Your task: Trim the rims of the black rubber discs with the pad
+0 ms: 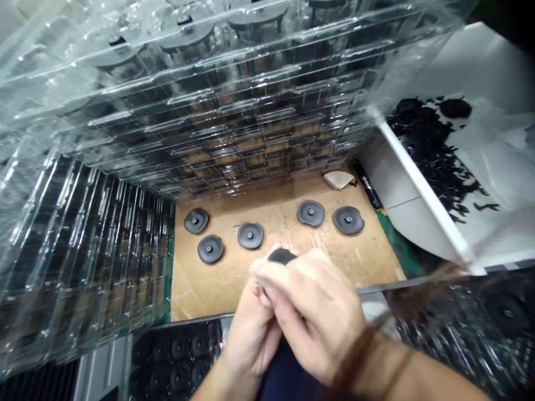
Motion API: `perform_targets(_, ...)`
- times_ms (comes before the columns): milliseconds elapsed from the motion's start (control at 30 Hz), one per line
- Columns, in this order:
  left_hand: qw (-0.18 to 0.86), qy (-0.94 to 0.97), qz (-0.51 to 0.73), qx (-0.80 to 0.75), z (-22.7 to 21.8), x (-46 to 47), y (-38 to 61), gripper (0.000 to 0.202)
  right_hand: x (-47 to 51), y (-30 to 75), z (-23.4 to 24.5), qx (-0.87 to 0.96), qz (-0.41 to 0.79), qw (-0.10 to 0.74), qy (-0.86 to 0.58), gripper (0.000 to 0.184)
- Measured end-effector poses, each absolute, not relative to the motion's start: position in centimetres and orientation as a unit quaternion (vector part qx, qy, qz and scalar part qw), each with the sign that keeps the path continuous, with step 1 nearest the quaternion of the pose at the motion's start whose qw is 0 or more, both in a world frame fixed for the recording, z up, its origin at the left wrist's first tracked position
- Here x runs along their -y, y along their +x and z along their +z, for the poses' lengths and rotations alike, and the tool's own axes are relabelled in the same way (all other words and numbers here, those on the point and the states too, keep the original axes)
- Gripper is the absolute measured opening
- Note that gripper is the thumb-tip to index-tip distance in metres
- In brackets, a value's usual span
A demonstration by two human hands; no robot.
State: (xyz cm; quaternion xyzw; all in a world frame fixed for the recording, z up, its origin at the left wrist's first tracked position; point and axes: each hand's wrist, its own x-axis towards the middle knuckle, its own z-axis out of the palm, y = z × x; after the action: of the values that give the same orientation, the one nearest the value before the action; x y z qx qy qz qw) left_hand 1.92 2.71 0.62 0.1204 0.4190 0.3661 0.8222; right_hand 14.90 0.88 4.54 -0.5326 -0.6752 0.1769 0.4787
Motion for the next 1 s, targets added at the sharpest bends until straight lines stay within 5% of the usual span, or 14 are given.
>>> perform_targets(100, 0.816, 0.125, 0.372, -0.425, 0.7, -2.9, 1.7, 0.038, -1.1, 14.3, 4.4, 0.698, 0.275, 0.425, -0.506, 0.021)
perform_targets(300, 0.823, 0.118, 0.348, -0.433, 1.8, -3.2, 2.0, 0.04, -1.4, 14.7, 4.2, 0.708, 0.18, 0.463, -0.502, 0.025)
perform_targets(433, 0.834, 0.099, 0.34, -0.424, 1.6, -3.5, 1.4, 0.043, 0.3, 16.1, 4.4, 0.708, 0.279, 0.4, -0.51, 0.021)
perform_targets(533, 0.852, 0.096, 0.316, -0.407, 1.1, -3.5, 1.4, 0.039, -0.1, 17.0, 4.4, 0.719, 0.19, 0.357, -0.565, 0.023)
perform_targets(700, 0.885, 0.082, 0.291, -0.353, 0.7, -3.1, 1.7, 0.021, -3.1, 18.3, 3.6, 0.772, 0.206, 0.421, -0.43, 0.036)
perform_targets(867, 0.915, 0.039, 0.272, -0.297, 0.2, -3.1, 1.0, 0.04, -1.1, 19.3, -0.6, 0.59, 0.275, 0.41, -0.639, 0.022)
perform_targets(1000, 0.92, 0.028, 0.287, -0.265, -0.3, -3.1, 0.6, 0.043, 1.6, 19.0, -5.4, 0.599, 0.313, 0.363, -0.641, 0.025)
